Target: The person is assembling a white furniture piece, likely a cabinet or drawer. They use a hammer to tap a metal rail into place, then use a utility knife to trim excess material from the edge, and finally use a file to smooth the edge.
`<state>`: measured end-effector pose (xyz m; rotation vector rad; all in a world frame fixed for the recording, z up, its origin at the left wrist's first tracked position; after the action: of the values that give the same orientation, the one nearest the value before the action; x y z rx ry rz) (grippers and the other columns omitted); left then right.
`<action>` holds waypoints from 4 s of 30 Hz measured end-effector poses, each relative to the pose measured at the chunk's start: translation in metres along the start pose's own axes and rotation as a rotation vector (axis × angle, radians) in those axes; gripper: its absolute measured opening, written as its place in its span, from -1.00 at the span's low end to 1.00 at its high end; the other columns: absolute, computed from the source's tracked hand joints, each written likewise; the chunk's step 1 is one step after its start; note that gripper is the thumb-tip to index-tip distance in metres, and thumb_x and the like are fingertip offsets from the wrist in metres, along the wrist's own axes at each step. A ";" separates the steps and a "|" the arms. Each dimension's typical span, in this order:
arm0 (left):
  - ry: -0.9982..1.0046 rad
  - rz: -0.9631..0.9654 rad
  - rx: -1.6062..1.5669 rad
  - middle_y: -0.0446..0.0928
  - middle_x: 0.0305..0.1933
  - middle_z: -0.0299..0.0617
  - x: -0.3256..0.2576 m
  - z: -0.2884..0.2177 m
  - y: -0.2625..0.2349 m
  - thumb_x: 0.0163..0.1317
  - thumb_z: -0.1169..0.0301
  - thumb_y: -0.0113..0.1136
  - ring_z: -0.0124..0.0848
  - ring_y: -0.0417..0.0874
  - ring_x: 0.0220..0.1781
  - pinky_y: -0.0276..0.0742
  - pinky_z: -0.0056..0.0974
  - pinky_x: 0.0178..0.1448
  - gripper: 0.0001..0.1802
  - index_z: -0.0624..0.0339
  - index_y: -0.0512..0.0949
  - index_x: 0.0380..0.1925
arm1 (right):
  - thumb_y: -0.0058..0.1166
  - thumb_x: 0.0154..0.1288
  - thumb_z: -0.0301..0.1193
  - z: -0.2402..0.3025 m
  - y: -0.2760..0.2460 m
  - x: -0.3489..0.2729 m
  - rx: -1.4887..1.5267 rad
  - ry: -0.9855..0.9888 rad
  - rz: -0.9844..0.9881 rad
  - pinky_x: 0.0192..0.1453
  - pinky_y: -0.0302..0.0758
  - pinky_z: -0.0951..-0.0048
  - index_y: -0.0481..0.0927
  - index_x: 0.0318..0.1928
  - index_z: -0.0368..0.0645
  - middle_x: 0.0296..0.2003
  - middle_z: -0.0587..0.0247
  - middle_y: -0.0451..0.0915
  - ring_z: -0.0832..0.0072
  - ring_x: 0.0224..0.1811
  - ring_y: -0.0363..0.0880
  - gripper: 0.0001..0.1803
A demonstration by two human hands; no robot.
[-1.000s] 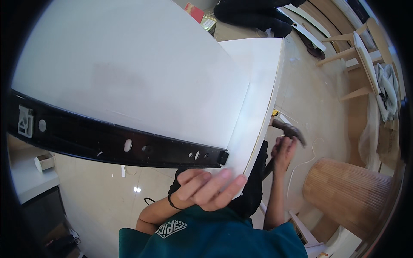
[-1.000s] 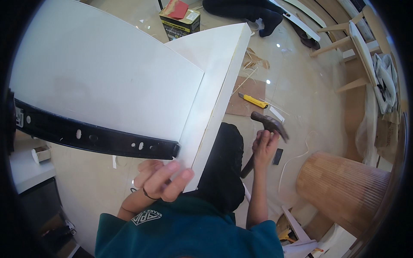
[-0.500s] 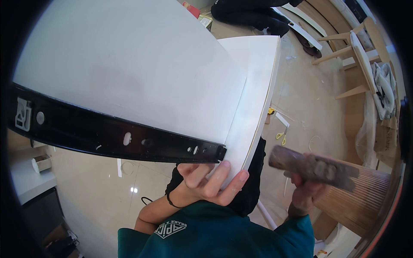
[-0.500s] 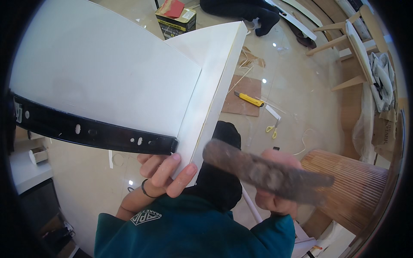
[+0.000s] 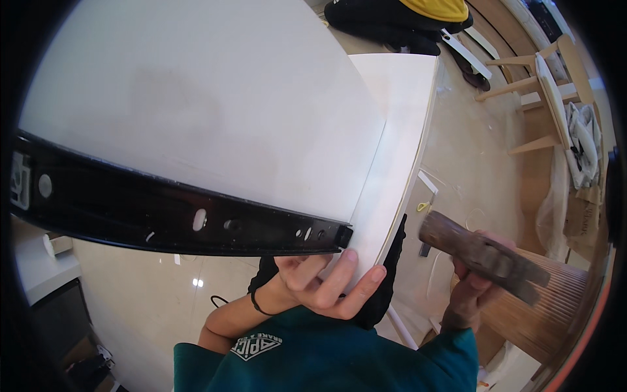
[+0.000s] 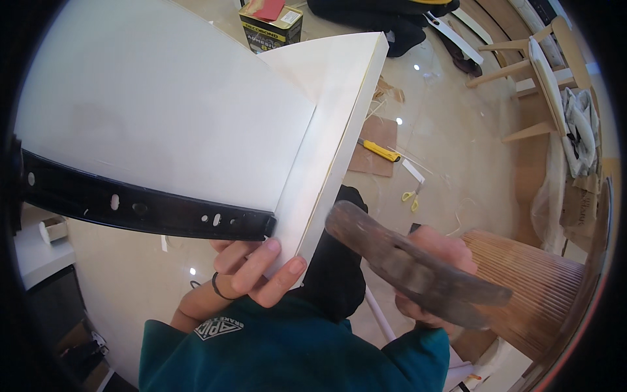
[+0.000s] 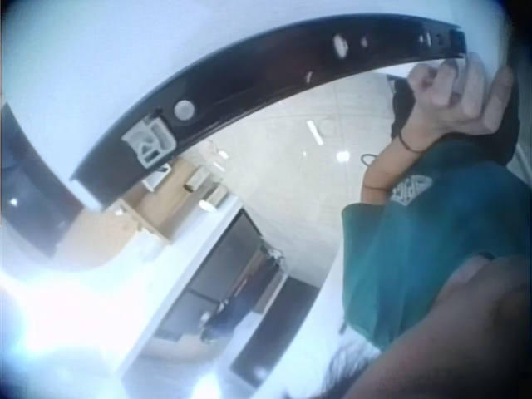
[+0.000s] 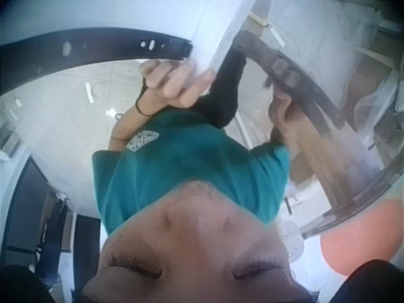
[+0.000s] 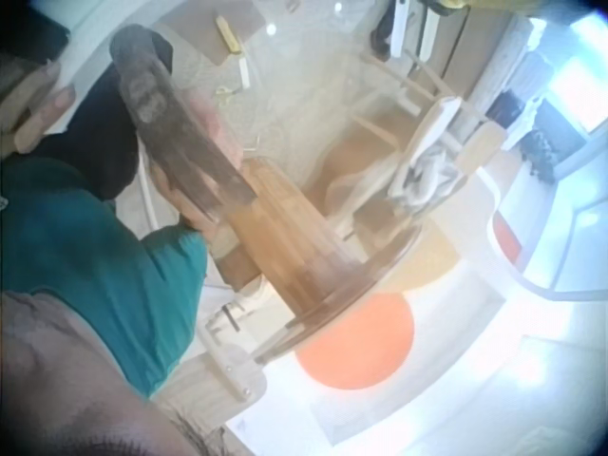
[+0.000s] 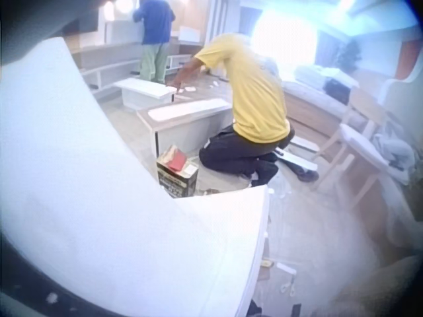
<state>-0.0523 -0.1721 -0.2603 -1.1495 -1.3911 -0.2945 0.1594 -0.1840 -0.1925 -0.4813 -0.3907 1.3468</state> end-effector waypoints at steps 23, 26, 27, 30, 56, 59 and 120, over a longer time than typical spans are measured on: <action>-0.007 -0.156 -0.280 0.56 -0.06 -0.20 -0.009 0.013 -0.004 0.15 0.49 0.12 -0.35 0.46 -0.19 0.48 -0.06 -0.04 -0.70 0.03 0.27 -0.17 | 0.25 -0.11 -0.31 0.019 0.024 -0.010 -0.136 -0.647 0.108 -0.69 0.20 0.47 0.46 -0.51 -0.20 -0.74 0.29 0.33 0.41 -0.77 0.35 -0.73; -0.026 -0.137 -0.260 0.56 -0.07 -0.20 -0.009 0.012 -0.005 0.14 0.48 0.15 -0.36 0.46 -0.19 0.48 -0.07 -0.04 -0.69 0.04 0.27 -0.17 | 0.25 -0.06 -0.31 0.037 0.030 -0.003 -0.227 -0.711 0.317 -0.72 0.20 0.50 0.47 -0.47 -0.24 -0.74 0.29 0.34 0.46 -0.78 0.36 -0.72; -0.026 -0.132 -0.263 0.56 -0.06 -0.20 -0.008 0.013 -0.006 0.14 0.48 0.16 -0.36 0.46 -0.19 0.48 -0.07 -0.05 -0.68 0.04 0.27 -0.17 | 0.25 -0.05 -0.30 0.036 0.029 -0.003 -0.180 -0.692 0.256 -0.72 0.21 0.49 0.47 -0.48 -0.23 -0.73 0.29 0.35 0.47 -0.78 0.36 -0.72; -0.019 -0.130 -0.268 0.56 -0.06 -0.20 -0.007 0.014 -0.005 0.13 0.49 0.16 -0.36 0.46 -0.19 0.48 -0.09 -0.06 -0.67 0.04 0.27 -0.16 | 0.23 -0.02 -0.28 0.033 0.028 -0.007 -0.146 -0.697 0.189 -0.73 0.22 0.47 0.47 -0.53 -0.22 -0.73 0.29 0.37 0.47 -0.77 0.38 -0.72; -0.013 -0.124 -0.038 0.47 0.00 -0.33 -0.005 0.009 -0.010 0.00 0.45 0.28 -0.44 0.43 -0.19 0.28 -0.35 -0.22 -0.53 -0.44 0.62 -0.10 | -0.27 0.57 -0.03 -0.017 0.021 0.055 0.159 -0.172 -0.192 -0.59 0.08 0.69 0.48 -0.03 -0.27 -0.63 0.46 0.31 0.76 -0.65 0.19 -0.49; 0.003 -0.087 -0.053 0.44 0.04 -0.30 -0.003 0.009 -0.006 0.04 0.45 0.26 -0.44 0.40 -0.16 0.26 -0.34 -0.21 -0.50 -0.49 0.59 -0.04 | -0.26 0.58 -0.06 -0.004 0.011 0.066 0.122 -0.216 -0.140 -0.58 0.08 0.66 0.51 -0.12 -0.28 -0.63 0.45 0.32 0.76 -0.63 0.18 -0.51; 0.029 0.098 0.277 0.39 -0.15 -0.10 0.001 0.006 -0.004 0.21 0.25 0.32 -0.27 0.41 -0.08 0.34 -0.23 -0.08 -0.47 0.16 0.34 0.11 | 0.14 0.21 -0.53 -0.465 0.151 -0.069 -0.305 0.524 -0.552 0.21 0.29 0.07 0.36 0.02 -0.32 -0.04 -0.18 0.36 -0.09 0.08 0.35 -0.61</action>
<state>-0.0586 -0.1692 -0.2592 -0.9753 -1.2995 -0.0459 0.2693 -0.2784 -0.6647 -0.8817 -0.2630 0.5940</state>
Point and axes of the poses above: each hand's wrist, its own x-axis towards the middle knuckle, its own y-axis out of the palm, z = x × y, the point moved 5 cm from there along x, towards the middle knuckle
